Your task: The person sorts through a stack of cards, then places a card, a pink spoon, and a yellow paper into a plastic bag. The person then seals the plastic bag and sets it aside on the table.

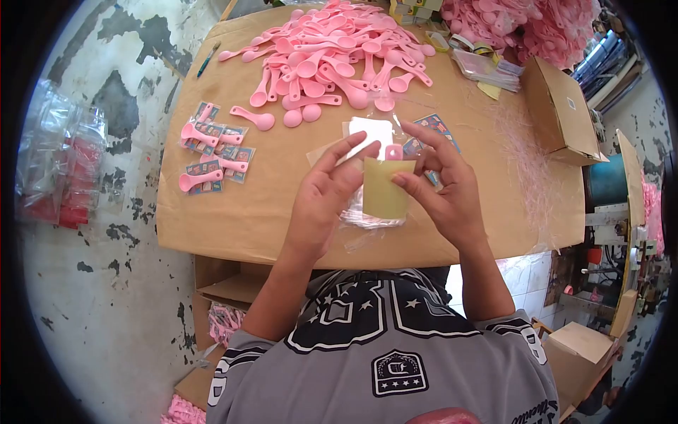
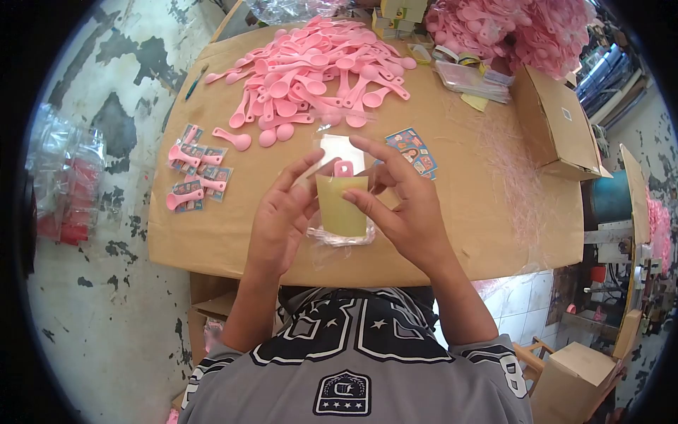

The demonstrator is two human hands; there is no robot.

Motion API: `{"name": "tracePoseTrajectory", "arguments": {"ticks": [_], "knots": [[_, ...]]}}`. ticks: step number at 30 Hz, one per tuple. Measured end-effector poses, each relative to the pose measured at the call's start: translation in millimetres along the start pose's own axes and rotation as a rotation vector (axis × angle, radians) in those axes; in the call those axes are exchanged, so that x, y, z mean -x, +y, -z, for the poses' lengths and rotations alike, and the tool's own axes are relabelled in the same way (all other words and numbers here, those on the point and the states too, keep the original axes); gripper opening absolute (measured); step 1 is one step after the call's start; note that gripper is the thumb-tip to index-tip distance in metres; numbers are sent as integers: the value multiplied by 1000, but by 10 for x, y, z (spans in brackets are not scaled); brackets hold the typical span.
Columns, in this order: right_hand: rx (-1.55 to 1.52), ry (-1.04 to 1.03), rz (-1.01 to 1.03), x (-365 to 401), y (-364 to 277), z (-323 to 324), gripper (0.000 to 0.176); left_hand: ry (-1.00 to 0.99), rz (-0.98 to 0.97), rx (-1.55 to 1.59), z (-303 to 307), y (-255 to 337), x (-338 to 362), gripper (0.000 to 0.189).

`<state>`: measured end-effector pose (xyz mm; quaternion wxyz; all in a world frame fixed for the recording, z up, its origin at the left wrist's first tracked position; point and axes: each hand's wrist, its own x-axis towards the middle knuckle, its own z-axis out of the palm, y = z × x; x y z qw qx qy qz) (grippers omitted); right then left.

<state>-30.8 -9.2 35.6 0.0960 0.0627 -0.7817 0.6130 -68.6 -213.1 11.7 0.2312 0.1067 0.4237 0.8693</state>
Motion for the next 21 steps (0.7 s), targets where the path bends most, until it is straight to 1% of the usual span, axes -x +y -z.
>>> {"name": "tracePoseTrajectory", "arguments": {"ticks": [1,2,5,6,9,12,15,18,21], "knots": [[-62,-10,-35,19,25,-27,59,-49,-13,-82,-42,-14,6,57],[-123,-23,-68,34,44,-39,65,-46,-18,-162,-62,-34,0,54],[-100,-94,-139,90,67,-11,69,0,37,-250,-160,-54,-24,47],[-128,-71,-126,116,138,-16,65,34,21,-261,-181,-107,-43,43],[-63,133,-121,157,151,104,56,41,20,-318,-195,-120,-51,46],[399,347,332,49,130,203,42,22,-4,-328,-341,-85,-27,51],[625,344,497,-29,24,200,33,13,-42,-438,-343,-184,-31,58],[731,361,546,-87,0,137,32,-28,-56,-538,-309,-222,-31,63],[716,368,559,-125,33,84,31,-35,-78,-619,-298,-229,-21,65]]}}
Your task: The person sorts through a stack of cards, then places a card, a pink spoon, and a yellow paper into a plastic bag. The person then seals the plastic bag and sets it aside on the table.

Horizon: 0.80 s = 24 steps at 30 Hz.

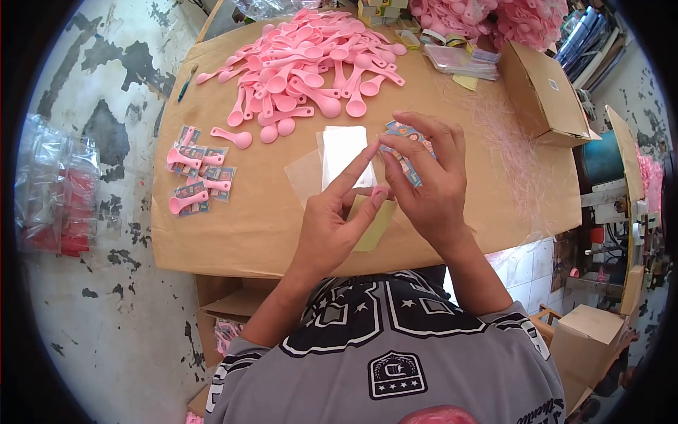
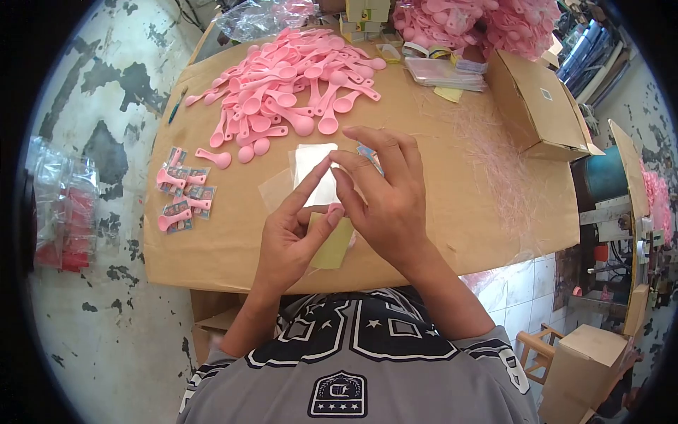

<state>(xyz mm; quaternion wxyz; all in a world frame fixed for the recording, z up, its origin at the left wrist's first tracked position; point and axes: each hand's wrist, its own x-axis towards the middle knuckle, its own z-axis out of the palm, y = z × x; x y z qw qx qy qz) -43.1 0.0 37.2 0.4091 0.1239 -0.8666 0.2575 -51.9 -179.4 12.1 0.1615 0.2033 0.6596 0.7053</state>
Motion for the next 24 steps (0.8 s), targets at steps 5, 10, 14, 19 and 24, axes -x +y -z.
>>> {"name": "tracePoseTrajectory", "arguments": {"ticks": [5,10,14,19,24], "knots": [[-37,-17,-25,-18,5,-54,23,-25,-57,-168,69,-19,25,67],[-369,62,-330,-41,99,-50,16,-63,74,-114,133,155,53,62],[-909,357,-605,-178,350,55,7,7,103,169,172,100,43,50],[-1197,217,-632,49,533,266,6,98,57,295,242,-11,2,36],[-904,-280,-684,226,162,106,18,150,21,331,220,-75,-37,32]]}}
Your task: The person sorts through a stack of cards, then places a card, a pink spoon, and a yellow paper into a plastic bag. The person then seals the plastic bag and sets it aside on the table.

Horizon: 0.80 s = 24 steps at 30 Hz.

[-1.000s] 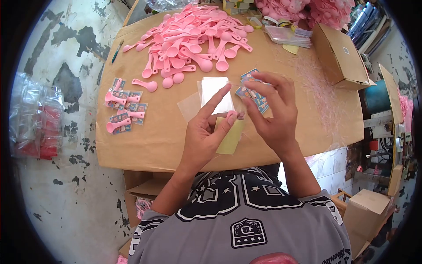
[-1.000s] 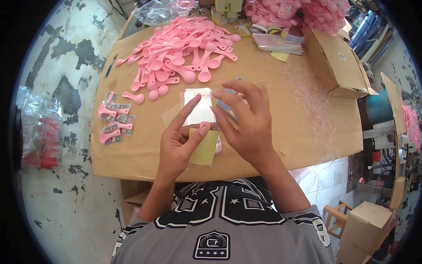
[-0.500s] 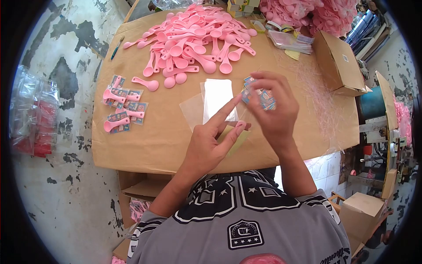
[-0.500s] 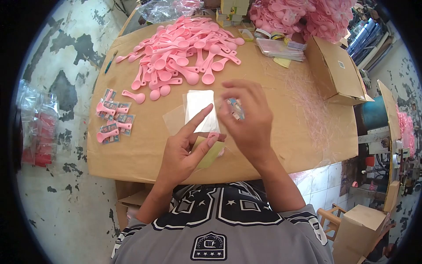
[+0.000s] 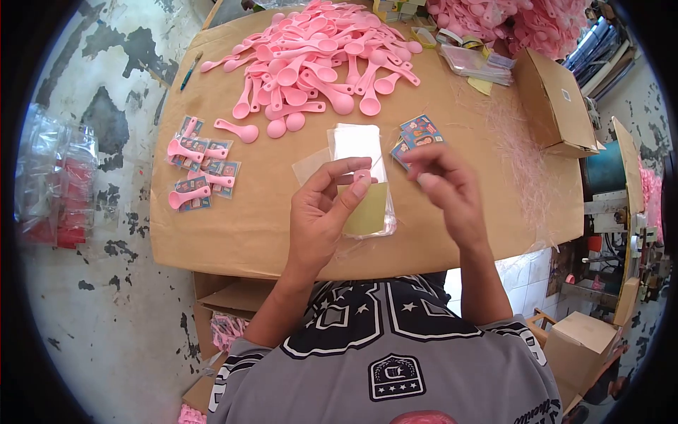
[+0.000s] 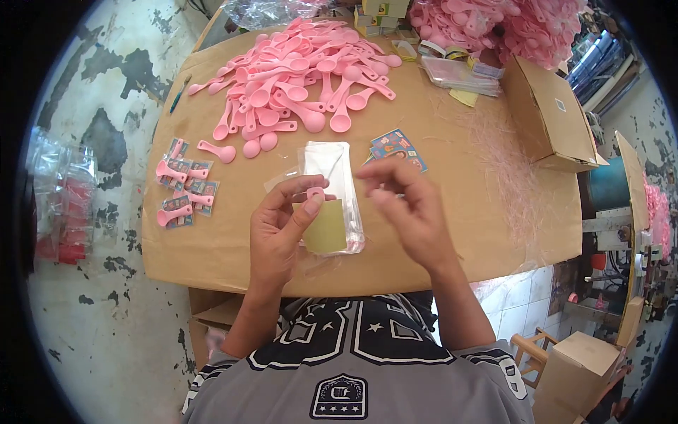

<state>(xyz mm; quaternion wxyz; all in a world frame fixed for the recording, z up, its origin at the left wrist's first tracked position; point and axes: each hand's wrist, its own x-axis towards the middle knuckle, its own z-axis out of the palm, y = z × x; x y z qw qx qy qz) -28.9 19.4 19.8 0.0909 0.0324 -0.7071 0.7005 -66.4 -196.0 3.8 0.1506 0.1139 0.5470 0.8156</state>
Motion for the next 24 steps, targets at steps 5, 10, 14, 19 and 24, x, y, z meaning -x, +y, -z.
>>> {"name": "tracePoseTrajectory", "arguments": {"ticks": [5,10,14,19,24], "knots": [[-161,-64,-144,-12,163,-181,18,-38,-26,-42,-36,-45,-17,31],[-211,-46,-165,-24,168,-107,17,2,41,-60,-71,20,-3,30],[-218,-50,-161,-14,154,-57,16,0,37,-116,-67,29,14,27],[-241,-96,-126,41,24,-17,11,-46,-99,-86,5,-65,35,17],[-148,-135,31,56,40,-31,13,-98,-169,-101,93,-35,61,10]]}}
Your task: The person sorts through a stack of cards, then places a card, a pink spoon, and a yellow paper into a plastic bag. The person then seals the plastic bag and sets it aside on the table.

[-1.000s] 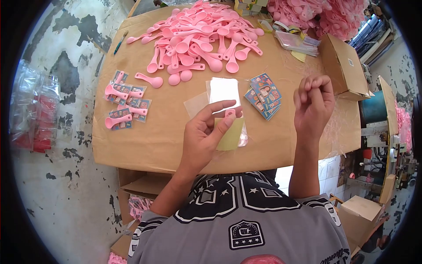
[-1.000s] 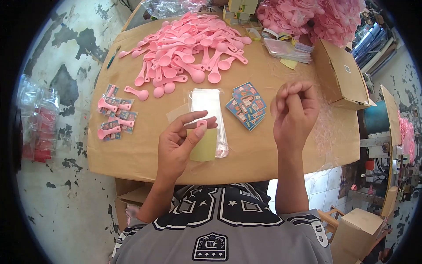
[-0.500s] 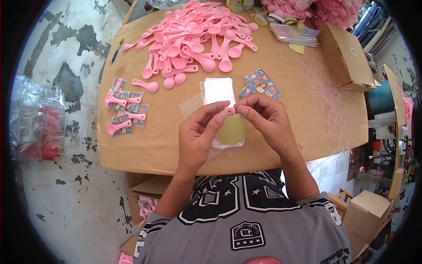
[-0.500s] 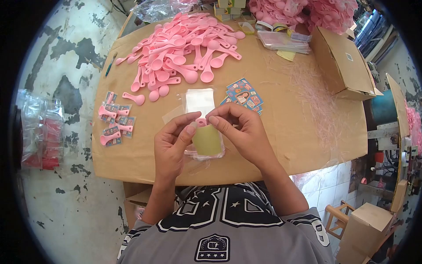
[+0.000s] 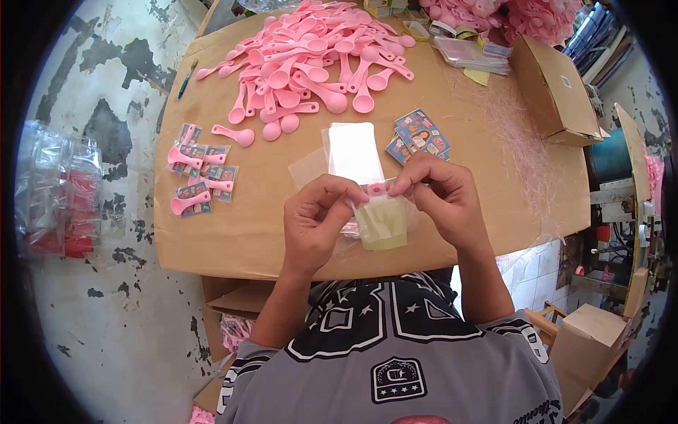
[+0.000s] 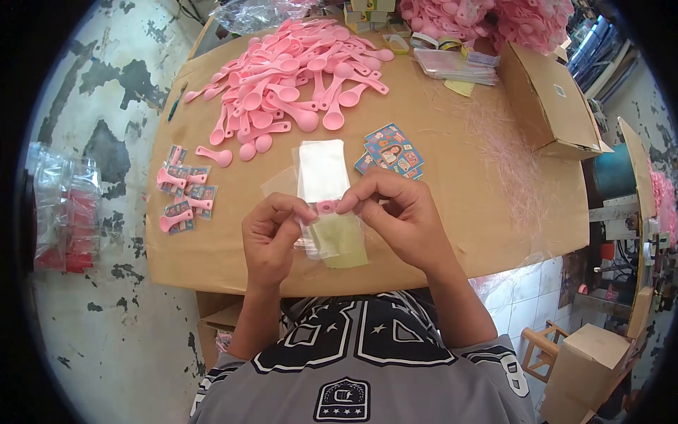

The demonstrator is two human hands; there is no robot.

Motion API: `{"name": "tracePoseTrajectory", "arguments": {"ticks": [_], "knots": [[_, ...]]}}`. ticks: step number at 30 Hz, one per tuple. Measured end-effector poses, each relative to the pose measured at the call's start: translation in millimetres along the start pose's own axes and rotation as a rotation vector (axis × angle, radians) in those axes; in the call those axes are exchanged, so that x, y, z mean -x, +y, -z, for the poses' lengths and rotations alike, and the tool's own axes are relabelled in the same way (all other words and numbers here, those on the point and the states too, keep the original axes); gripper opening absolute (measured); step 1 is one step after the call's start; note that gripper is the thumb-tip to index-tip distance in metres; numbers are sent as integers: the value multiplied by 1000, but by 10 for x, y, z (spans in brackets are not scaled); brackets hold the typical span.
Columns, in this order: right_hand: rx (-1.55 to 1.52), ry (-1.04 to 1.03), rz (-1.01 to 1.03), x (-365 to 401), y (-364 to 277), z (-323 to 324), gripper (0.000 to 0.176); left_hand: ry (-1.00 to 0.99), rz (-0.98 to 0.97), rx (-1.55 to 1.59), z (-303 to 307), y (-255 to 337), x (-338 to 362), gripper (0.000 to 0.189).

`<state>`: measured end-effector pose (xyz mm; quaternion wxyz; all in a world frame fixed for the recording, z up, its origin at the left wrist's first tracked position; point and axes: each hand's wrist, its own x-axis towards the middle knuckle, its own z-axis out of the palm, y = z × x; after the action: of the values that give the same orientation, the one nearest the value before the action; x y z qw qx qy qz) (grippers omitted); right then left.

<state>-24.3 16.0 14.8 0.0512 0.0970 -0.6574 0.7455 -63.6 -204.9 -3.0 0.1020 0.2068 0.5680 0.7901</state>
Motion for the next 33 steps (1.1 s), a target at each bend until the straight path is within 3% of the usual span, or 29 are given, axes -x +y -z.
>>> {"name": "tracePoseTrajectory", "arguments": {"ticks": [3,6,8,12,15,18,20,22,27,30,33], "knots": [[105,-47,51,-3,-81,12,11,-27,41,187,13,68,9,12],[199,-58,17,-10,-206,-43,7,-63,17,61,133,6,54,11],[311,-70,-49,0,-242,-68,14,-56,43,72,113,20,65,16],[104,63,-74,7,-227,-177,35,-17,188,178,-37,288,58,35],[98,58,-55,13,-236,-172,38,-64,217,-40,30,180,109,41],[186,125,54,39,-198,-110,37,-89,-8,-351,129,310,94,36],[296,264,108,28,-231,-46,31,87,-310,-711,351,388,44,34],[396,345,138,62,-250,181,27,289,-452,-899,682,527,-10,40],[744,440,46,134,-216,511,26,512,-132,-1073,1254,744,2,36],[1013,455,-11,126,-143,541,33,433,-221,-1120,1256,501,57,34],[1040,480,-124,77,94,499,40,277,185,-1227,728,269,-29,30]]}}
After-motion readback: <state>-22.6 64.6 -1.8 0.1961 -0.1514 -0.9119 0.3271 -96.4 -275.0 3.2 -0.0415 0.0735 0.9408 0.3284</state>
